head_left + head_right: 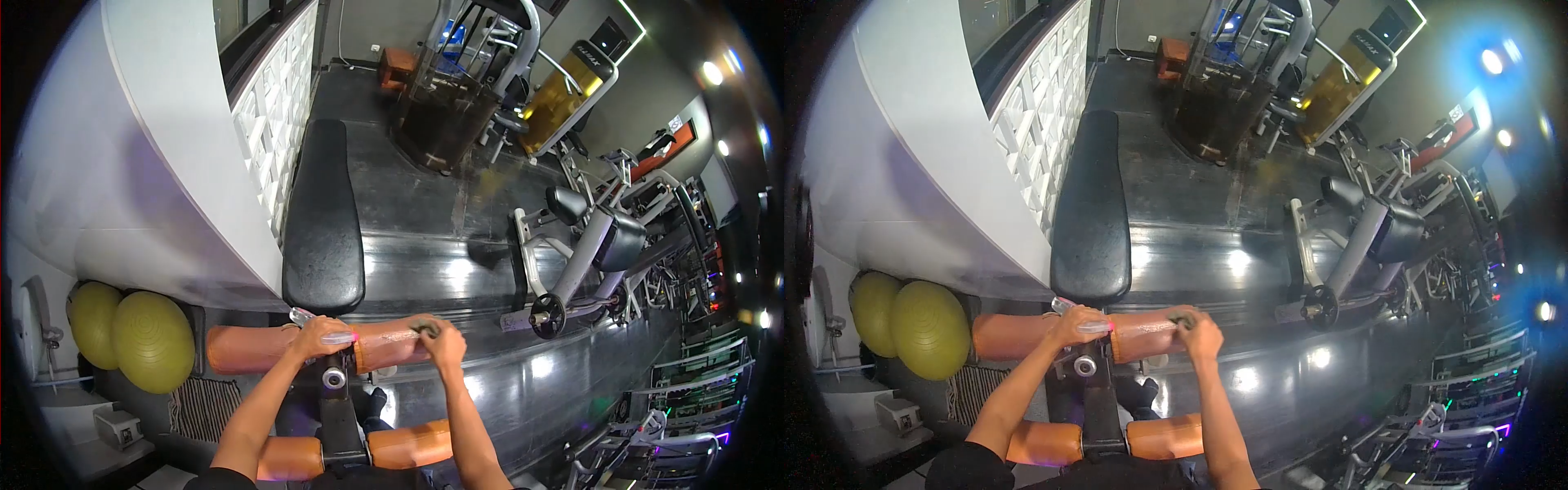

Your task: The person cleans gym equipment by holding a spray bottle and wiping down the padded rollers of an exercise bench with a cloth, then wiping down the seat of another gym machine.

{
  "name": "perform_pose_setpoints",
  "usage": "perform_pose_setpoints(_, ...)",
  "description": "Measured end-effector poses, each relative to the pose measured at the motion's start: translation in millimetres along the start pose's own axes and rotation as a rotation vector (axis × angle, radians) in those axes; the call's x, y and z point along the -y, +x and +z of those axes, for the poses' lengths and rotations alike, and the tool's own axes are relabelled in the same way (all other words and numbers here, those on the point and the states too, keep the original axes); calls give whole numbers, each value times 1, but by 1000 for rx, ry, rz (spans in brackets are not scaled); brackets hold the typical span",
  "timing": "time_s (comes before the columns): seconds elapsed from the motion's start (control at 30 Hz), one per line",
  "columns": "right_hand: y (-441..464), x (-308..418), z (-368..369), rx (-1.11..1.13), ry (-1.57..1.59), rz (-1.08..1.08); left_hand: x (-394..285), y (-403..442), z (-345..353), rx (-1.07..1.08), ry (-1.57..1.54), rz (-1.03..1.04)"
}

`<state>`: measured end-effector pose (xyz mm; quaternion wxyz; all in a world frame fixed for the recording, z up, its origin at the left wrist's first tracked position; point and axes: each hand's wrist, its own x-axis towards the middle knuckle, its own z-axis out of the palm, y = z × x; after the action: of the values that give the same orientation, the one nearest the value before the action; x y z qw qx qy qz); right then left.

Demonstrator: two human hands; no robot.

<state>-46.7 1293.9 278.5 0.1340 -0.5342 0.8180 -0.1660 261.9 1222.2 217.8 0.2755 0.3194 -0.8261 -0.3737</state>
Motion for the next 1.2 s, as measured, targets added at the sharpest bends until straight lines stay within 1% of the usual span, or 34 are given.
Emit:
perform_pose_setpoints(0.07,3,-12,-5,-42,31,37,3,0,6,-31,-55,4)
perform_pose_setpoints(0.13,5,-6,-11,-28,-75,115,4,0,6,-53,-69,17)
perform_pose_setpoints(0.17,3,0,-7,-79,-50,84,4,0,7,-52,-80,18)
perform_pose_setpoints(0.2,3,9,-3,-72,-87,85,5,0,6,-31,-99,26)
perform_pose_setpoints(0.27,4,24,10,-6,4,8,8,1,6,-15,-120,34)
perform_pose_setpoints(0.33,3,34,36,36,-130,-167,12,1,8,-29,-125,73)
perform_pose_setpoints(0.37,-3,44,50,115,32,-124,14,1,8,-31,-126,71)
perform_pose_setpoints(0.4,-10,58,56,118,29,-124,15,1,8,-22,-129,60)
perform_pose_setpoints(0.47,-22,83,55,118,38,-242,15,0,11,-18,-134,47)
perform_pose_setpoints(0.53,-34,96,42,137,63,-287,14,1,12,-71,-169,63)
perform_pose_setpoints(0.6,-42,90,40,161,86,-325,13,2,11,-73,-161,76)
perform_pose_setpoints(0.7,-54,58,34,74,135,-503,14,2,9,-44,-130,90)
perform_pose_setpoints(0.73,-56,52,29,74,134,-502,15,1,9,-17,-107,89)
perform_pose_setpoints(0.8,-59,39,17,78,72,-352,15,1,10,-12,-107,82)
perform_pose_setpoints(0.83,-57,29,14,36,92,-295,14,2,9,-7,-106,73)
perform_pose_setpoints(0.87,-55,19,12,33,94,-293,14,2,8,-4,-105,76)
perform_pose_setpoints(0.93,-51,14,6,-155,135,-168,8,3,5,-53,-120,96)
perform_pose_setpoints(0.97,-48,13,8,-189,115,-74,7,4,5,-52,-121,93)
perform_pose_setpoints(1.0,-47,17,9,-183,115,-73,7,5,5,-69,-123,99)
perform_pose_setpoints(1.07,-50,30,19,-179,109,31,7,4,6,-79,-119,96)
perform_pose_setpoints(1.1,-54,45,20,-66,97,107,11,5,9,-109,-111,119)
perform_pose_setpoints(1.13,-59,52,32,-82,138,9,11,5,9,-138,-100,145)
perform_pose_setpoints(1.2,-74,71,52,-65,160,-127,9,6,8,-129,-83,143)
